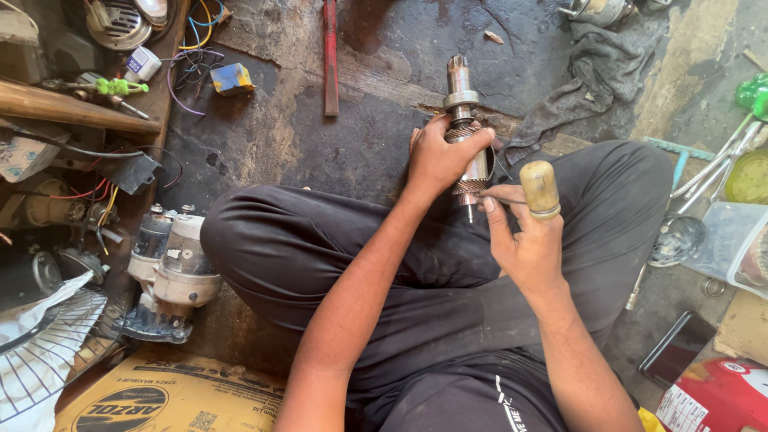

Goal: The person sits on the workshop floor holding an electric motor armature assembly and works on its shaft, using a small punch-like tool and a wooden mallet to tap and seat components onto the assembly, repeatedly repositioning the part between taps.

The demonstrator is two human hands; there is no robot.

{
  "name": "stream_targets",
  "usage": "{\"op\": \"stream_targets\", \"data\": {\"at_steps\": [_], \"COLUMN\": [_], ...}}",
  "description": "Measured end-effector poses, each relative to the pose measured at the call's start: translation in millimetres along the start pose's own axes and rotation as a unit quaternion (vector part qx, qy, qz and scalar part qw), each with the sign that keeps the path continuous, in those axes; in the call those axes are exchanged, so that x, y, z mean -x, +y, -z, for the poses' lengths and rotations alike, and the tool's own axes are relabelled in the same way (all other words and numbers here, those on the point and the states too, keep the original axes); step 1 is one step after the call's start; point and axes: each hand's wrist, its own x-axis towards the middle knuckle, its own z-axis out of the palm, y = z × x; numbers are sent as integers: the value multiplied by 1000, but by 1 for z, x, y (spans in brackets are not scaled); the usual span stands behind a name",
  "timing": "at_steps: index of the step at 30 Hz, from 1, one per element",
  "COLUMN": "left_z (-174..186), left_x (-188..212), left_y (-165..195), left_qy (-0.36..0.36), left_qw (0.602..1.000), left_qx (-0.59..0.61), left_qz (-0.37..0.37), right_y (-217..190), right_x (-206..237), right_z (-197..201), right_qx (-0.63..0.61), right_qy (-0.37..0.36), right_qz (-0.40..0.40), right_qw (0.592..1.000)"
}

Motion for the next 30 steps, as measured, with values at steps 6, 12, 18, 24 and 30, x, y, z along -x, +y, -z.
{"op": "stream_targets", "data": {"at_steps": [6, 12, 18, 24, 30], "left_z": [2, 4, 3, 2, -6], "left_x": [-1, 1, 12, 18, 21], "left_y": [6, 15, 15, 11, 16], "left_qy": [-6, 13, 33, 36, 54], "left_qw": [999, 995, 995, 998, 998], "left_qx": [19, 58, 67, 41, -11], "left_qz": [35, 75, 64, 41, 13], "right_y": [0, 4, 9, 12, 10], "right_x": [1, 7, 31, 58, 47], "right_z": [-5, -11, -4, -1, 27], "right_qx": [93, 109, 89, -45, -228], "right_qy": [9, -6, -10, -21, 66], "right_qz": [50, 38, 63, -163, -139], "right_qw": [994, 993, 994, 985, 961]}}
